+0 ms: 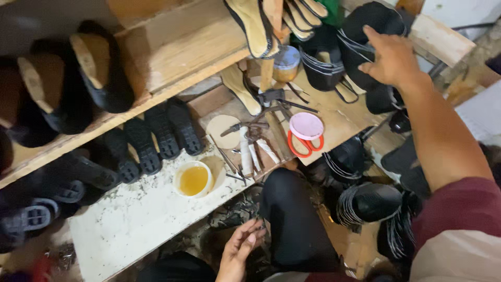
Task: The person repeatedly picks up black shoe soles, dips fingers into a small container of yellow liquid, and rubs the liquid onto the sole surface. The person handles the soles one at a time, turning them over and applying the liquid to different areas before placing them back on the workbench.
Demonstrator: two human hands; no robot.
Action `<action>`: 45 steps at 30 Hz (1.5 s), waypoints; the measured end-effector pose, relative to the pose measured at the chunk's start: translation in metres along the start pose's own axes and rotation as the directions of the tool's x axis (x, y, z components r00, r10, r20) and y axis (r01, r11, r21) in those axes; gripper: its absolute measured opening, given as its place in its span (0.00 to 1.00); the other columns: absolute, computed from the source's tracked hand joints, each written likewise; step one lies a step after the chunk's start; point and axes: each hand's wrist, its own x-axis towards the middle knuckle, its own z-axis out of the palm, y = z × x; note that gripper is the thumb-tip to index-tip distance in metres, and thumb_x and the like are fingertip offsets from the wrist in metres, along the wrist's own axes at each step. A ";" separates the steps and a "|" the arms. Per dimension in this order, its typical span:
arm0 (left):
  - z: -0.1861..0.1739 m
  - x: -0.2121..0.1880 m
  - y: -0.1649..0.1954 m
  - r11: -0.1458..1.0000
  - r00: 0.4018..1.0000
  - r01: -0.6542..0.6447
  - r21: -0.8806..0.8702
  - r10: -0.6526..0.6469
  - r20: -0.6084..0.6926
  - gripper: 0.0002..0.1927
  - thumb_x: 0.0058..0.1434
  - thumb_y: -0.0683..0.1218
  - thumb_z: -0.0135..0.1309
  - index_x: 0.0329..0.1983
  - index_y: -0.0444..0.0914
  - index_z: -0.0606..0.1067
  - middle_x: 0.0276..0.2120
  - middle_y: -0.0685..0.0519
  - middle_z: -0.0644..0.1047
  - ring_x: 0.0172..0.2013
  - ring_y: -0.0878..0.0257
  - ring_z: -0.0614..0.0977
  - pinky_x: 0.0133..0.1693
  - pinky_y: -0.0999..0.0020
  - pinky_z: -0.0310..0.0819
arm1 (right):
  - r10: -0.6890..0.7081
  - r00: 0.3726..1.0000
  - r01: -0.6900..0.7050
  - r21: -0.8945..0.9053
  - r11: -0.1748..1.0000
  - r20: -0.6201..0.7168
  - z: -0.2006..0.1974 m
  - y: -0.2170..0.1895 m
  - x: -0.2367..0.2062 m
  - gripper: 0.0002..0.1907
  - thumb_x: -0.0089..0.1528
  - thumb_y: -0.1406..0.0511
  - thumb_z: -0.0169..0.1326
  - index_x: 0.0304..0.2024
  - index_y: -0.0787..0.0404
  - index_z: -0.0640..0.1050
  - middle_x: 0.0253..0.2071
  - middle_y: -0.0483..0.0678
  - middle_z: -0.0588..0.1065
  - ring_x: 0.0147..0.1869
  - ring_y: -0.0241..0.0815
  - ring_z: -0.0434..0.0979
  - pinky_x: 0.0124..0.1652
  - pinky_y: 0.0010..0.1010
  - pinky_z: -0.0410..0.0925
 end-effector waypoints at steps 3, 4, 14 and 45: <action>-0.017 -0.003 -0.005 0.997 0.983 0.010 -0.082 -0.025 -0.180 0.26 0.65 0.44 0.49 0.67 0.33 0.68 0.61 0.41 0.76 0.57 0.49 0.80 0.57 0.53 0.71 | -0.007 0.969 0.025 0.072 0.997 -0.245 0.007 -0.017 -0.004 0.42 0.57 0.63 0.69 0.71 0.65 0.69 0.62 0.62 0.72 0.65 0.64 0.70 0.65 0.48 0.64; -0.019 -0.004 -0.002 0.991 0.977 -0.043 -0.124 0.016 -0.213 0.26 0.65 0.45 0.48 0.66 0.32 0.68 0.60 0.39 0.76 0.56 0.47 0.80 0.56 0.51 0.71 | -0.008 0.940 0.037 0.079 0.996 -0.342 0.004 -0.029 -0.012 0.38 0.60 0.65 0.69 0.70 0.65 0.69 0.65 0.62 0.71 0.68 0.63 0.70 0.69 0.46 0.64; 0.064 -0.006 0.108 0.544 0.758 -0.618 0.567 0.605 0.245 0.27 0.69 0.44 0.48 0.70 0.28 0.65 0.66 0.35 0.71 0.66 0.43 0.72 0.65 0.52 0.61 | -0.126 0.924 -0.189 0.145 -0.971 0.360 -0.028 -0.323 -0.158 0.36 0.68 0.49 0.47 0.75 0.55 0.58 0.77 0.54 0.59 0.80 0.61 0.54 0.64 0.56 0.60; 0.019 0.027 0.201 0.676 0.783 -0.606 -0.419 0.598 -0.170 0.32 0.82 0.62 0.35 0.24 0.41 0.63 0.23 0.49 0.69 0.31 0.54 0.70 0.43 0.58 0.67 | -0.147 0.983 -0.176 0.324 -0.929 0.113 -0.037 -0.431 -0.109 0.42 0.67 0.50 0.52 0.79 0.52 0.52 0.83 0.53 0.45 0.84 0.59 0.46 0.73 0.58 0.51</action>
